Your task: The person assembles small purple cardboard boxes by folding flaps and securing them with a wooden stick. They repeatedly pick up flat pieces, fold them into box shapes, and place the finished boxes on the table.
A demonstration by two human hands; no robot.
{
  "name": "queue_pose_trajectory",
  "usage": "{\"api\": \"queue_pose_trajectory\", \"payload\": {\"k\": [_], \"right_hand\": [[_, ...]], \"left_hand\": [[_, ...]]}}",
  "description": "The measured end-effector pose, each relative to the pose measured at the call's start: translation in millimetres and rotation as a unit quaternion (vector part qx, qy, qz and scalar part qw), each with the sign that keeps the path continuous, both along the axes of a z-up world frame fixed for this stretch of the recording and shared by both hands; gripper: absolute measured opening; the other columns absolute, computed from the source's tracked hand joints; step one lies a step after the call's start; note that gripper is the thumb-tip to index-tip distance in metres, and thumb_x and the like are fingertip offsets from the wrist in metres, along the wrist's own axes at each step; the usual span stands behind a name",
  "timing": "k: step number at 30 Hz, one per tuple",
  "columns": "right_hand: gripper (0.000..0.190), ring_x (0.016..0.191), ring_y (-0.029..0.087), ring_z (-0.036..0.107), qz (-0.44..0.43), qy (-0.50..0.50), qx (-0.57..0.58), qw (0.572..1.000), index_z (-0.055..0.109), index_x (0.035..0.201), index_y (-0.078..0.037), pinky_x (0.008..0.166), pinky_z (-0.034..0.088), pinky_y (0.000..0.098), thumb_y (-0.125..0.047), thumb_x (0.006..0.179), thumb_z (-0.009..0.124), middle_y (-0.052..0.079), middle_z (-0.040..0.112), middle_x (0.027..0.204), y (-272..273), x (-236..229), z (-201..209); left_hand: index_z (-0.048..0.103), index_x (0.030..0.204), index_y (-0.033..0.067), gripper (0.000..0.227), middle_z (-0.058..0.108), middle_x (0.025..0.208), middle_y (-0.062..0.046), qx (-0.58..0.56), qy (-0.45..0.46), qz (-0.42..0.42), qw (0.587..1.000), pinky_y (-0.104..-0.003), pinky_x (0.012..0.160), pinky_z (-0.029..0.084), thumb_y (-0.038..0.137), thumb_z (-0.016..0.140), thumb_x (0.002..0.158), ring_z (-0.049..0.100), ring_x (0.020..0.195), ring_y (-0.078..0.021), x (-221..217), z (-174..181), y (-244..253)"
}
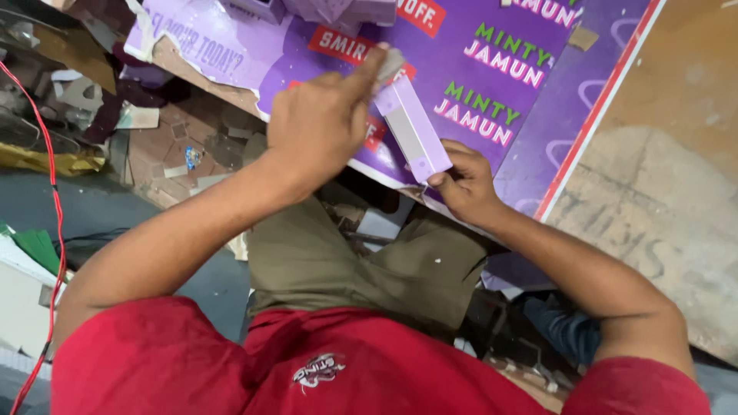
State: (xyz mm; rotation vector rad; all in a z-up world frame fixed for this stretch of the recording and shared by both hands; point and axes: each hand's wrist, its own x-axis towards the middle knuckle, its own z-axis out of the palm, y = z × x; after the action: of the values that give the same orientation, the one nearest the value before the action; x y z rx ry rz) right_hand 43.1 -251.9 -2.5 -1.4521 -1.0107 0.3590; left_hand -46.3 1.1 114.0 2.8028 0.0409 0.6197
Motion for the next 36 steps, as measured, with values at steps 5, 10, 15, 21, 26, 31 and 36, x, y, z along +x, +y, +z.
{"api": "queue_pose_trajectory", "payload": {"k": [5, 10, 15, 21, 26, 31, 36], "right_hand": [[0.044, 0.109, 0.016, 0.065, 0.014, 0.000, 0.018, 1.000, 0.069, 0.118, 0.005, 0.093, 0.053, 0.0317, -0.037, 0.106, 0.066, 0.012, 0.067, 0.124, -6.0, 5.9, -15.2], [0.041, 0.097, 0.013, 0.067, 0.014, 0.074, -0.001, 0.997, 0.071, 0.113, 0.004, 0.086, 0.055, 0.0304, -0.037, 0.106, 0.068, 0.009, 0.073, 0.108, -16.2, 9.8, -38.1], [0.042, 0.101, 0.014, 0.063, -0.003, 0.058, 0.021, 0.998, 0.066, 0.118, 0.004, 0.087, 0.052, 0.0290, -0.036, 0.106, 0.066, 0.008, 0.067, 0.112, -8.8, 11.6, -30.6], [0.023, 0.089, 0.022, 0.058, 0.056, -0.151, 0.072, 0.984, 0.066, 0.104, 0.003, 0.085, 0.045, 0.0398, -0.020, 0.098, 0.068, 0.011, 0.063, 0.100, 0.5, 11.2, 15.4], [0.020, 0.080, 0.028, 0.054, 0.003, -0.354, -0.023, 0.935, 0.069, 0.101, 0.002, 0.088, 0.037, 0.0454, -0.010, 0.087, 0.075, 0.009, 0.055, 0.083, 8.8, 17.0, 37.8], [0.030, 0.096, 0.027, 0.059, -0.034, -0.443, -0.164, 0.881, 0.071, 0.115, 0.000, 0.109, 0.033, 0.0544, -0.013, 0.088, 0.075, 0.009, 0.058, 0.090, 18.5, 21.6, 41.7], [0.030, 0.096, 0.026, 0.059, -0.067, -0.427, -0.165, 0.887, 0.071, 0.118, -0.002, 0.112, 0.033, 0.0553, -0.017, 0.093, 0.080, 0.007, 0.058, 0.088, 17.8, 22.0, 36.9]], "left_hand": [[0.060, 0.147, 0.0155, 0.047, 0.067, 0.074, -0.013, -0.019, 0.016, -0.034, 0.999, -0.047, 0.050, 0.051, 0.020, 0.065, 0.100, 0.066, 0.058, -0.0316, 0.1, -0.4, -21.8], [0.059, 0.144, 0.0178, 0.051, 0.069, 0.077, -0.015, -0.027, 0.071, -0.153, 0.985, -0.044, 0.044, 0.050, 0.019, 0.063, 0.093, 0.066, 0.054, -0.0293, -24.2, 14.7, -66.3], [0.060, 0.143, 0.0154, 0.053, 0.071, 0.079, -0.012, 0.044, 0.028, -0.126, 0.991, -0.044, 0.046, 0.050, 0.017, 0.062, 0.091, 0.070, 0.061, -0.0296, -11.5, 11.4, -41.9], [0.068, 0.135, 0.0175, 0.036, 0.070, 0.072, -0.016, -0.025, 0.051, 0.040, 0.998, -0.051, 0.053, 0.051, 0.019, 0.061, 0.100, 0.066, 0.060, -0.0393, 1.7, -11.1, 23.3], [0.065, 0.140, 0.0127, 0.038, 0.068, 0.071, -0.018, -0.200, 0.022, 0.062, 0.978, -0.048, 0.060, 0.051, 0.026, 0.064, 0.104, 0.069, 0.064, -0.0382, -16.4, -47.1, 21.6], [0.058, 0.142, 0.0043, 0.048, 0.073, 0.088, -0.019, -0.283, -0.045, 0.040, 0.957, -0.039, 0.067, 0.059, 0.030, 0.069, 0.103, 0.076, 0.073, -0.0306, -10.4, -56.5, 17.7], [0.070, 0.122, 0.0109, 0.035, 0.077, 0.090, -0.015, -0.273, -0.095, 0.041, 0.957, -0.038, 0.067, 0.060, 0.030, 0.079, 0.095, 0.079, 0.079, -0.0287, -5.4, -63.7, 8.6]]}}
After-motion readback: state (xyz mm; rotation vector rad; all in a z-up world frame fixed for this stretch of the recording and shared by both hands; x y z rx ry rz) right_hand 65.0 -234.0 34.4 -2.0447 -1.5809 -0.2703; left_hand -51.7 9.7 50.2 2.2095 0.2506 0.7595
